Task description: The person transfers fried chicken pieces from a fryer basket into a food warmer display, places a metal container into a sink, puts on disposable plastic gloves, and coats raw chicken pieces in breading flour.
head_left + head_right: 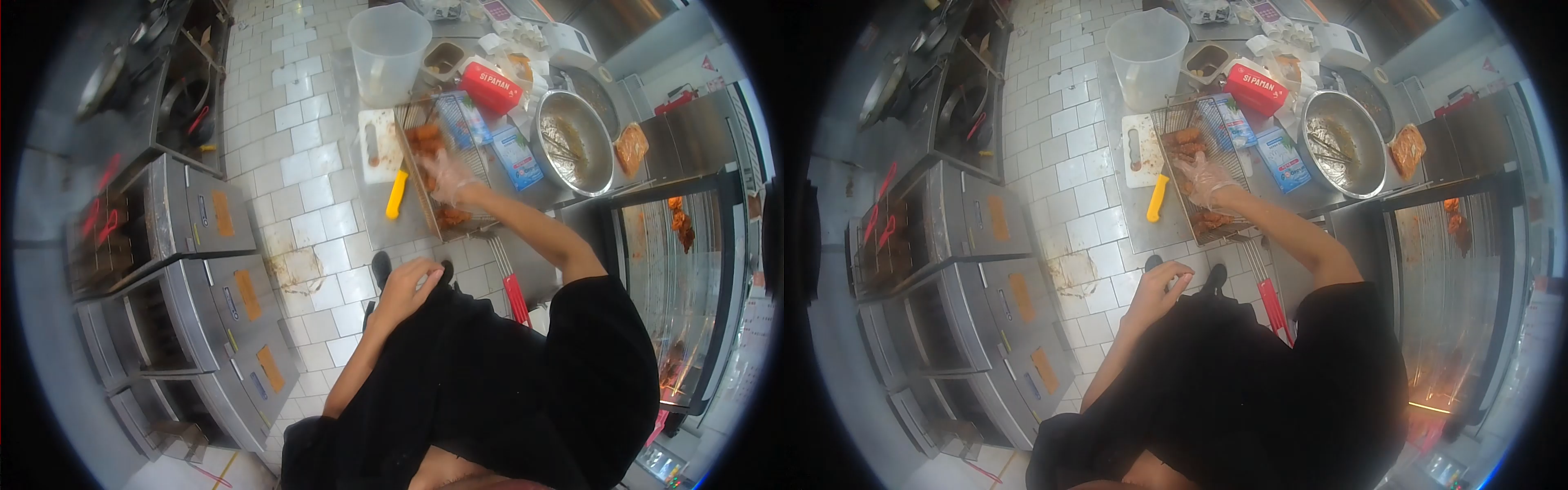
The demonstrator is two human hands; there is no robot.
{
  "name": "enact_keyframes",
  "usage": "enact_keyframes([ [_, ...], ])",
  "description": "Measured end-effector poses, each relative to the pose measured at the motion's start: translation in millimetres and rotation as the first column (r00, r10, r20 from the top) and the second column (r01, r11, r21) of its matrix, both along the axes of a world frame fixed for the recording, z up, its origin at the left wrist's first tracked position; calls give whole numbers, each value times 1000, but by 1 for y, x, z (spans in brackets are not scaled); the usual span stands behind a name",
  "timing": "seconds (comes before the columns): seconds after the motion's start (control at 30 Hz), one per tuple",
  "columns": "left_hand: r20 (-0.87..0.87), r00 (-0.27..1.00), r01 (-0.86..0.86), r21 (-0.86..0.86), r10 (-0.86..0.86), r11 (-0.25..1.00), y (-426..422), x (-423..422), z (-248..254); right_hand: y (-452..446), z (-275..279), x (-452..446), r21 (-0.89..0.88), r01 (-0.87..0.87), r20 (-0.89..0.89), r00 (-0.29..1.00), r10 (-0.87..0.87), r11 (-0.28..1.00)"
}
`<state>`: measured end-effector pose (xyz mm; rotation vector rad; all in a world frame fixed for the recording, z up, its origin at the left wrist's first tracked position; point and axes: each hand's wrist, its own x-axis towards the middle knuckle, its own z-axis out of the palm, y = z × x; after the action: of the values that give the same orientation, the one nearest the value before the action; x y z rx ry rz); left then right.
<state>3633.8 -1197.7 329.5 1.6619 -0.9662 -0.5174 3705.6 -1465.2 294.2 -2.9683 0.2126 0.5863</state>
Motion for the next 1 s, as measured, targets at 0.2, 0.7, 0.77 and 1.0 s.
enact_keyframes([
  [0.2, -147, 989, -6, 30, 10, 1000, 3, 7, 7, -47, 51, -42, 744, 205, -65, 969, -236, 636],
  [0.7, -398, 917, 0, -4, -2, 1000, -37, 31, 25, -247, 212, -375, 629, -745, 144, -170, -975, 222],
  [0.77, -358, 934, -11, 6, 12, 1000, -40, 30, 23, -296, 202, -408, 464, -864, 226, -98, -969, 195],
  [1.0, -358, 918, -160, 58, 170, 985, -50, 8, 25, -414, 192, -449, 107, -958, 273, -230, -934, 267],
])
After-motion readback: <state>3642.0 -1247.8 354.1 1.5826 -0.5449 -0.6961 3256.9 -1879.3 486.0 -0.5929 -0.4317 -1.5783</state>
